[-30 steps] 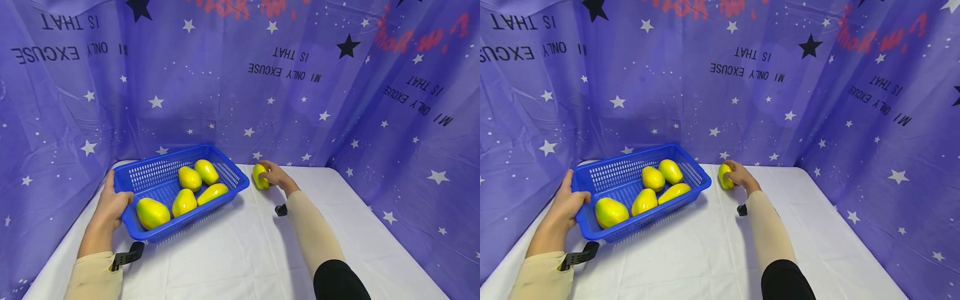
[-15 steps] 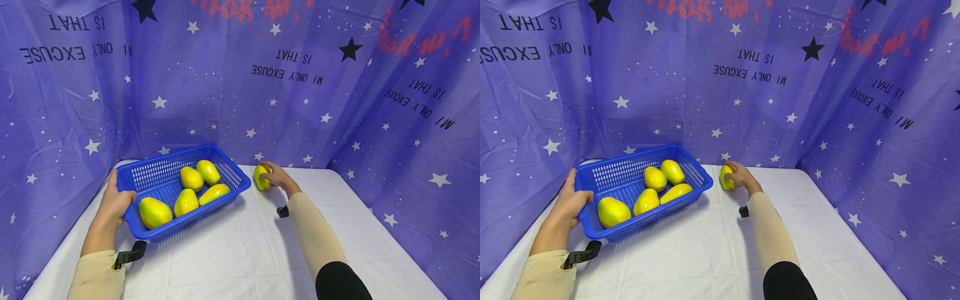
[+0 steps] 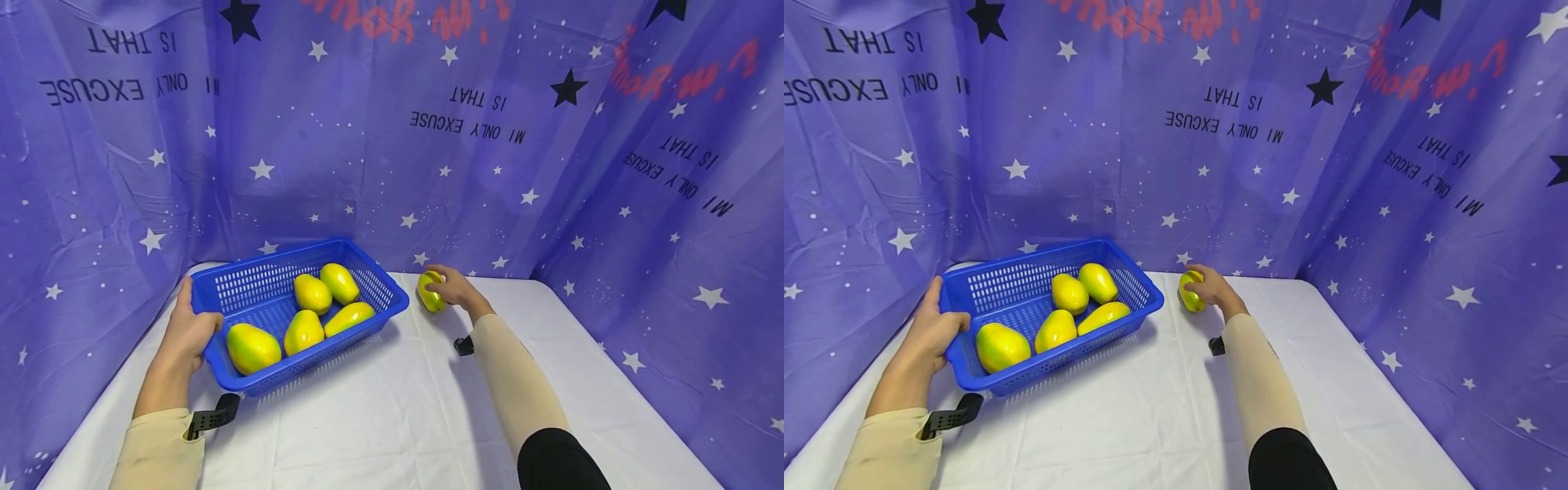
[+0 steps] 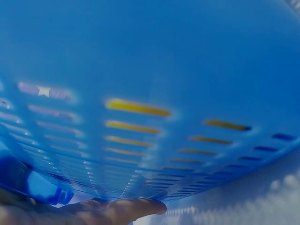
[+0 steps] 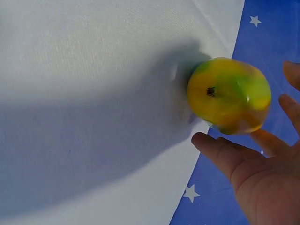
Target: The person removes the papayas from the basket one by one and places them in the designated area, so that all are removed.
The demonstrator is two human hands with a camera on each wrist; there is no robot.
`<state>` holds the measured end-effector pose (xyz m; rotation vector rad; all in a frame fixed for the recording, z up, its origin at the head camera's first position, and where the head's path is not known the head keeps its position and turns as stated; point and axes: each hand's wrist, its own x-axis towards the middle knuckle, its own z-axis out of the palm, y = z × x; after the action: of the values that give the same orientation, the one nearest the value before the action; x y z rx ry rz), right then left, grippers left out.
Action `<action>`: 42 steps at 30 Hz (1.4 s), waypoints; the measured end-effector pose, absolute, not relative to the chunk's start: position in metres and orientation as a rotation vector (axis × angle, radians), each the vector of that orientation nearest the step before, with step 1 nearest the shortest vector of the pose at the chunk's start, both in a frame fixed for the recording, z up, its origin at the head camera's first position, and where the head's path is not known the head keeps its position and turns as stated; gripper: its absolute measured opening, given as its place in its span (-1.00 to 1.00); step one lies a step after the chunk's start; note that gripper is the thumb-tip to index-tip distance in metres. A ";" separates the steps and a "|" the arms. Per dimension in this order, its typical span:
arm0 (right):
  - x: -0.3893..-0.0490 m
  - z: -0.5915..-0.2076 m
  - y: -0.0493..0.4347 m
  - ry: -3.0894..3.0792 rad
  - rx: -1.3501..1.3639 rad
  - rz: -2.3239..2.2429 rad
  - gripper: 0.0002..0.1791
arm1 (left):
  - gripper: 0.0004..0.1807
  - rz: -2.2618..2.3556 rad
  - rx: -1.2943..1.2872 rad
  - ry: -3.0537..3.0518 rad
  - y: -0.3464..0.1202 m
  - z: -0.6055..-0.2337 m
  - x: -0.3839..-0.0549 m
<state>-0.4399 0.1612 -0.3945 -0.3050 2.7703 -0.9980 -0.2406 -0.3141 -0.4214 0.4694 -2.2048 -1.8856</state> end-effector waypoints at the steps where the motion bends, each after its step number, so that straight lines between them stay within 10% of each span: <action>1: -0.440 -0.394 0.162 2.778 -0.304 -0.986 -0.41 | 0.19 -1.890 0.467 -2.205 -0.314 -0.421 -0.240; 18: -0.436 -0.313 0.162 3.063 -0.448 -1.097 -0.06 | 0.15 -1.861 0.480 -2.200 -0.300 -0.403 -0.227; 42: -0.409 -0.258 0.012 2.848 -1.033 -1.105 -0.17 | 0.13 -1.878 0.430 -2.198 -0.299 -0.403 -0.224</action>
<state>-0.4094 0.0121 -0.2583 -1.0327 2.8483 -1.1045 -0.2240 -0.2993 -0.4028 0.4295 -2.1980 -1.8779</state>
